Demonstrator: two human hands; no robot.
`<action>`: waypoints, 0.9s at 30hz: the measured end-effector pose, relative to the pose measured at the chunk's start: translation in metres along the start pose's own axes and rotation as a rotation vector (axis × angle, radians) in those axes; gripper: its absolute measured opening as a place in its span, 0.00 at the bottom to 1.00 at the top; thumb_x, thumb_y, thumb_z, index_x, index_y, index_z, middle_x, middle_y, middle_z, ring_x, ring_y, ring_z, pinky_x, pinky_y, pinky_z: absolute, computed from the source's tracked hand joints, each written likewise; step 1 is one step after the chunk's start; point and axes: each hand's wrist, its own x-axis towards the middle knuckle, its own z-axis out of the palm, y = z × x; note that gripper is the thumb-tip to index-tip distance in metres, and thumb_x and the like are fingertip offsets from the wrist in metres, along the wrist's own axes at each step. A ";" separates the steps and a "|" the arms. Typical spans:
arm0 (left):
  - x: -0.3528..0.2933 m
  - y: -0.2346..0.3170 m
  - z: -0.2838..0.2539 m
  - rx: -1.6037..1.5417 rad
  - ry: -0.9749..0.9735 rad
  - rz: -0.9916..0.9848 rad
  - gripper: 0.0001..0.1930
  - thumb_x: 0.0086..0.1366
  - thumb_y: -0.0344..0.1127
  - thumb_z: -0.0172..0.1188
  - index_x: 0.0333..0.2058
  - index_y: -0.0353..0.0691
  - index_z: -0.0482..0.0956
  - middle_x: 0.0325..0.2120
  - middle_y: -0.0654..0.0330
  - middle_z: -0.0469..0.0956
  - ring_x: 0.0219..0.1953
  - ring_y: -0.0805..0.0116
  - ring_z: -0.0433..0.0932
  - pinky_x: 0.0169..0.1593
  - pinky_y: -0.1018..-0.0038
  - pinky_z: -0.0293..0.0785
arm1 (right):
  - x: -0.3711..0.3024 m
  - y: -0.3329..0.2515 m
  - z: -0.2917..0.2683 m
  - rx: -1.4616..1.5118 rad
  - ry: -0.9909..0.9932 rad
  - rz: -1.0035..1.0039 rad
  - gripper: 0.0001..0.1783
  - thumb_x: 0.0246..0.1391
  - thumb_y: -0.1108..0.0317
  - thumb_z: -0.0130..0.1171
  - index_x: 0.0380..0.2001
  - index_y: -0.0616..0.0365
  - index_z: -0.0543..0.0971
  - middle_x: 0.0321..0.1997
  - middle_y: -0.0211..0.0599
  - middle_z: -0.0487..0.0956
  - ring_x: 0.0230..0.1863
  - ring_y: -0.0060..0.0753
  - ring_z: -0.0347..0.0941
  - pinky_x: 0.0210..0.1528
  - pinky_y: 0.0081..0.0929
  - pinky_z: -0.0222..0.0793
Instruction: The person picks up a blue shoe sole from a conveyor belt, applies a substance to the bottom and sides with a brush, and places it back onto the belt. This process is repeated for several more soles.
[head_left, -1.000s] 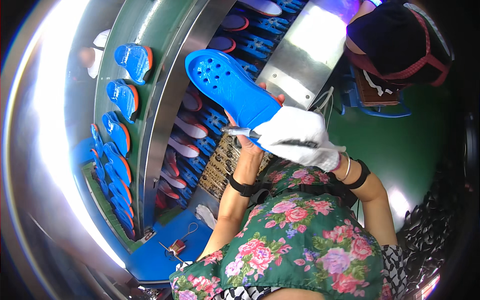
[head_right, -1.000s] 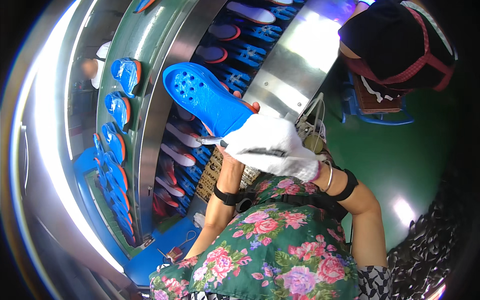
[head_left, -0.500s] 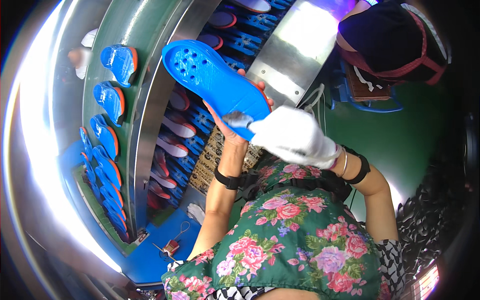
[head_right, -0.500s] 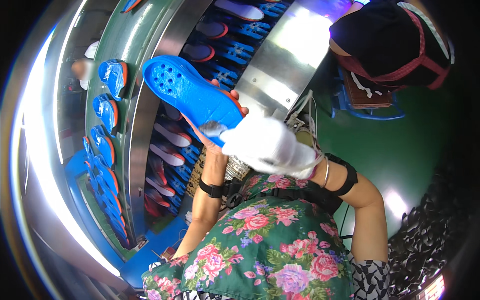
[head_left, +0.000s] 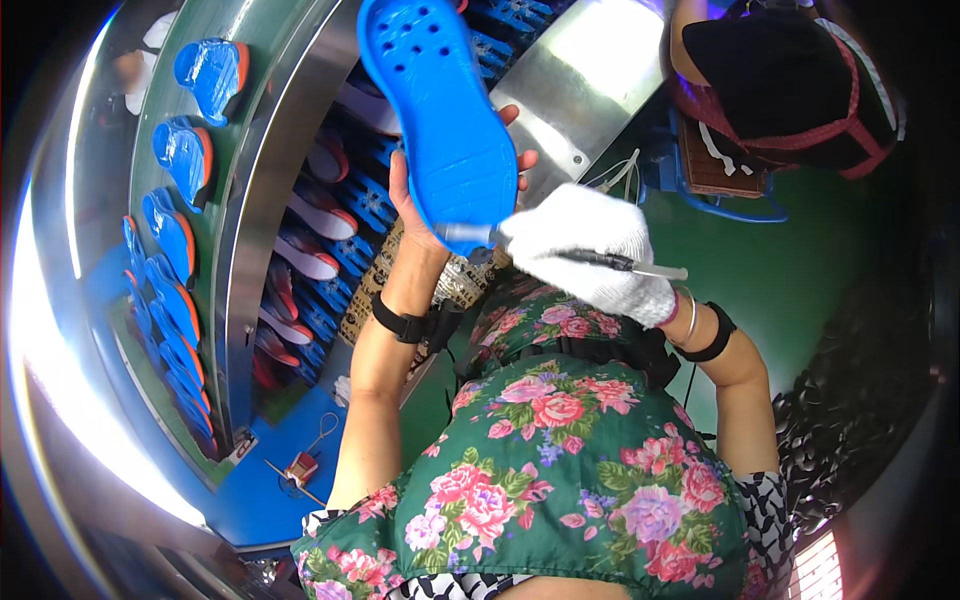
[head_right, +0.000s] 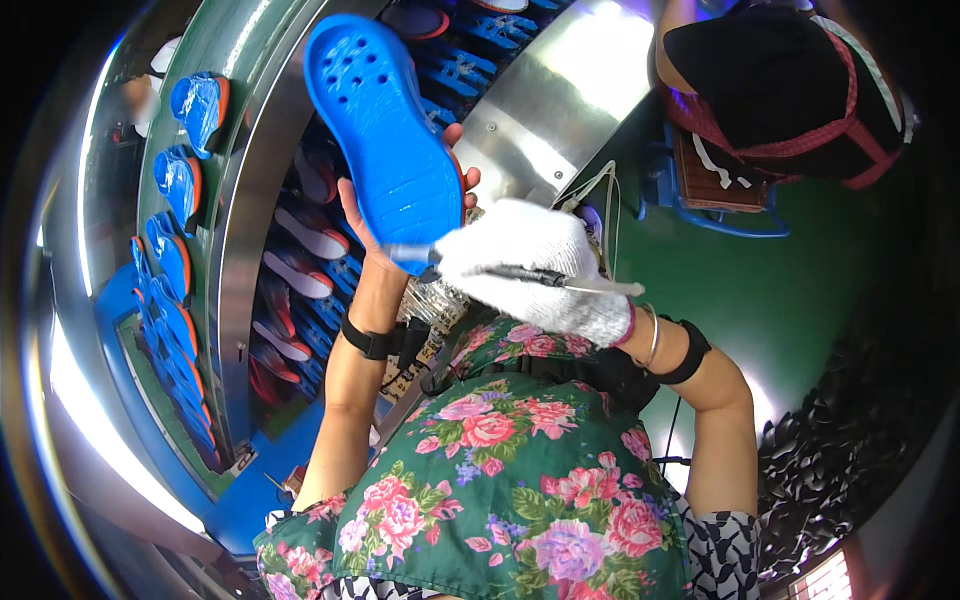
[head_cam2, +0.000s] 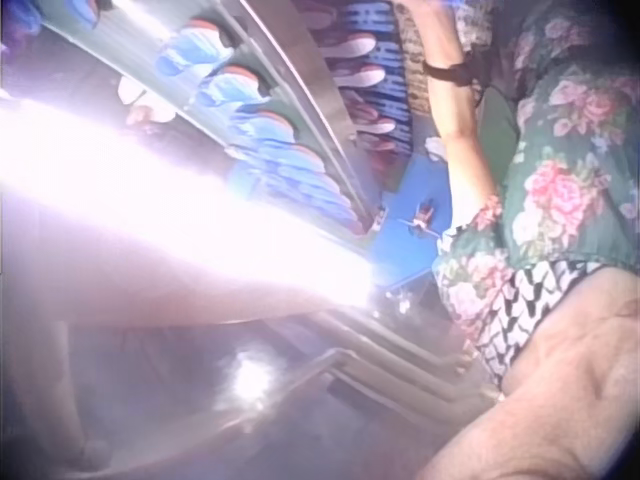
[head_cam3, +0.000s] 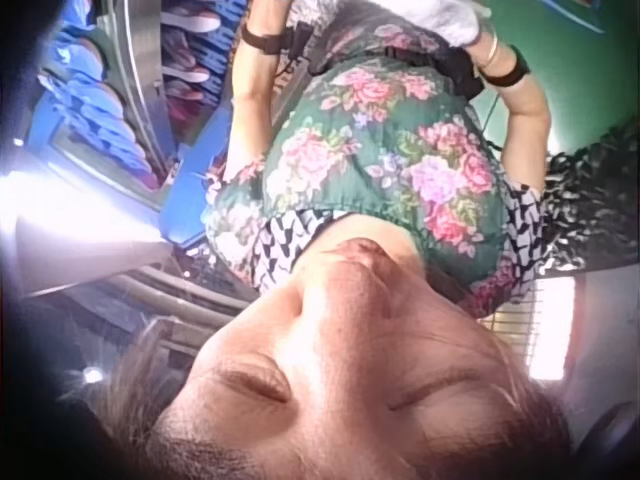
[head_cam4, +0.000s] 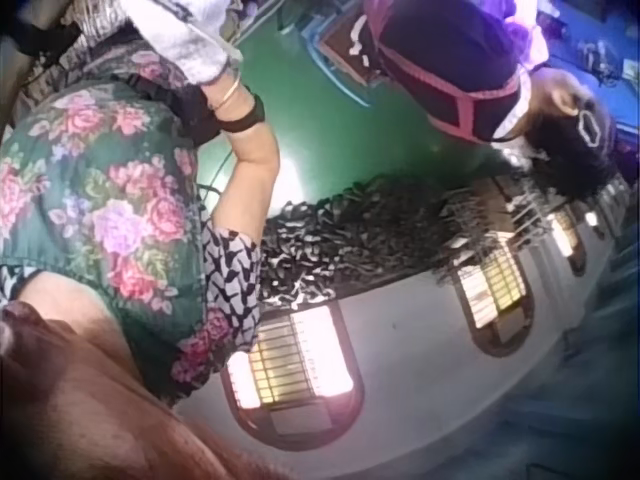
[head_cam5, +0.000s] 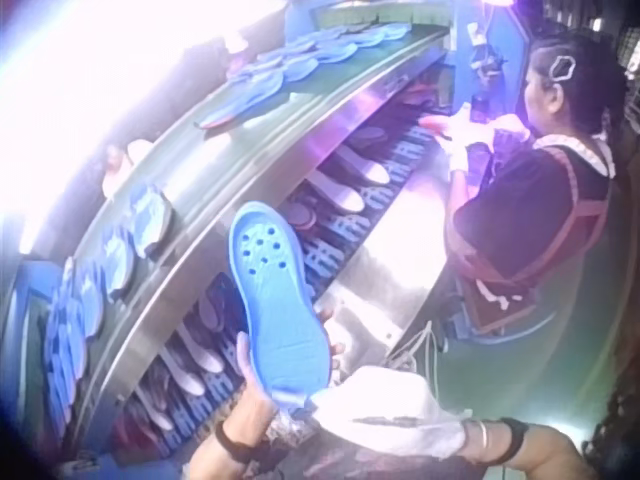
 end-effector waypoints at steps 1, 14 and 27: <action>-0.001 -0.001 0.000 0.043 0.080 0.033 0.60 0.58 0.73 0.61 0.75 0.38 0.46 0.71 0.43 0.57 0.59 0.35 0.74 0.59 0.45 0.76 | 0.001 0.003 0.001 -0.046 0.010 -0.041 0.10 0.48 0.77 0.72 0.36 0.58 0.87 0.43 0.39 0.87 0.39 0.36 0.83 0.41 0.30 0.79; -0.002 0.012 0.019 0.189 0.028 -0.117 0.60 0.54 0.73 0.64 0.70 0.29 0.54 0.62 0.38 0.64 0.51 0.42 0.75 0.48 0.54 0.79 | -0.003 -0.003 0.006 -0.241 -0.132 -0.250 0.15 0.49 0.76 0.69 0.42 0.55 0.87 0.45 0.38 0.86 0.39 0.39 0.82 0.40 0.32 0.78; 0.009 0.030 0.018 0.380 -0.025 -0.205 0.57 0.55 0.65 0.65 0.71 0.30 0.54 0.63 0.35 0.64 0.55 0.38 0.77 0.50 0.58 0.84 | 0.001 -0.009 0.007 -0.007 -0.239 -0.160 0.11 0.46 0.78 0.73 0.35 0.57 0.87 0.41 0.42 0.87 0.36 0.38 0.82 0.39 0.32 0.77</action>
